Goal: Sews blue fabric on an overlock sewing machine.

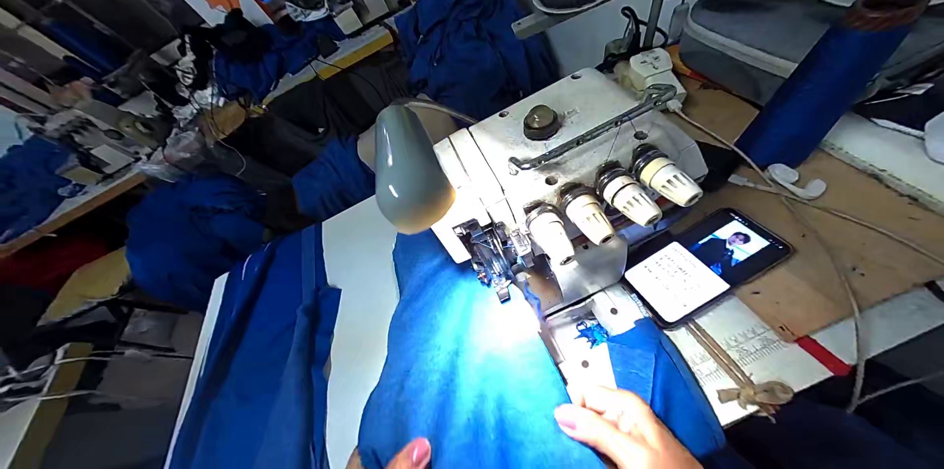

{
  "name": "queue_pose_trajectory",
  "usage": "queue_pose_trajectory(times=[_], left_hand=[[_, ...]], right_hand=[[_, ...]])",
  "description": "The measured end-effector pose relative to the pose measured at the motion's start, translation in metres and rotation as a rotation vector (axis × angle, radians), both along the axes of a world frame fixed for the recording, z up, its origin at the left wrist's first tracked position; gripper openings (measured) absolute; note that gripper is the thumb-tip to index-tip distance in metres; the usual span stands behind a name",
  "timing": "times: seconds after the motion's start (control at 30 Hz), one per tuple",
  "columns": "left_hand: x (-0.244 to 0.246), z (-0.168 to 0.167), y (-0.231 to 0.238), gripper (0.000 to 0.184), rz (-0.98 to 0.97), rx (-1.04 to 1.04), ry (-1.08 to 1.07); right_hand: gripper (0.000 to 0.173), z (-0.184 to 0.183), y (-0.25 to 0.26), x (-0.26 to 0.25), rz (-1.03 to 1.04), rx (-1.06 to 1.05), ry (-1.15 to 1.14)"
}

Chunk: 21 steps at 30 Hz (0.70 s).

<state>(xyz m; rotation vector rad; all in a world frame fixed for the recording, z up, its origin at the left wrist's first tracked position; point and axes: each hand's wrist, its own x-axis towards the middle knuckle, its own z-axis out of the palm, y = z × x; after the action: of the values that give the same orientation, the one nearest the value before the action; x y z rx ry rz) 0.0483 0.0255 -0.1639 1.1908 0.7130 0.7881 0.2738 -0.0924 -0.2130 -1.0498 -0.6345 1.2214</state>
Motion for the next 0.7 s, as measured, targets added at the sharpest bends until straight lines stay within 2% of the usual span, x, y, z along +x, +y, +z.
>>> queue_pose_trajectory(times=[0.1,0.13,0.23,0.3,0.33,0.37,0.43,0.5,0.57,0.63,0.7], left_hand=[[0.009,-0.002,0.006,0.030,0.088,-0.055,0.040],[0.005,-0.013,0.004,0.033,0.039,-0.015,0.057],[-0.010,-0.038,-0.023,0.023,-0.160,0.136,0.250],[-0.022,-0.039,-0.048,0.016,-0.095,0.155,0.325],[-0.029,-0.037,-0.060,0.016,-0.011,0.126,0.297],[-0.034,-0.033,-0.069,0.015,0.081,0.074,0.227],[-0.036,-0.029,-0.080,0.021,0.234,-0.076,0.065],[-0.030,-0.030,-0.085,0.033,0.269,-0.146,0.075],[-0.026,-0.025,-0.082,0.030,0.284,-0.114,0.106],[-0.029,-0.014,-0.073,0.033,0.267,-0.066,-0.007],[-0.031,-0.018,-0.064,0.045,0.136,-0.113,-0.192]], right_hand=[[0.013,-0.001,0.025,0.003,-0.044,0.029,-0.025],[0.012,0.000,0.027,0.003,-0.060,0.006,-0.063],[0.017,-0.009,0.005,-0.009,-0.215,0.016,-0.291],[0.048,-0.021,-0.022,-0.020,-0.260,0.097,-0.336],[0.062,-0.029,-0.037,-0.026,-0.256,0.111,-0.329],[0.066,-0.037,-0.052,-0.032,-0.244,0.103,-0.330],[0.053,-0.050,-0.075,-0.042,-0.203,0.062,-0.312],[0.044,-0.049,-0.085,-0.045,-0.171,0.017,-0.294],[0.047,-0.040,-0.083,-0.044,-0.202,0.067,-0.314],[0.047,-0.039,-0.077,-0.043,-0.258,0.160,-0.322],[0.041,-0.043,-0.077,-0.043,-0.293,0.221,-0.312]])
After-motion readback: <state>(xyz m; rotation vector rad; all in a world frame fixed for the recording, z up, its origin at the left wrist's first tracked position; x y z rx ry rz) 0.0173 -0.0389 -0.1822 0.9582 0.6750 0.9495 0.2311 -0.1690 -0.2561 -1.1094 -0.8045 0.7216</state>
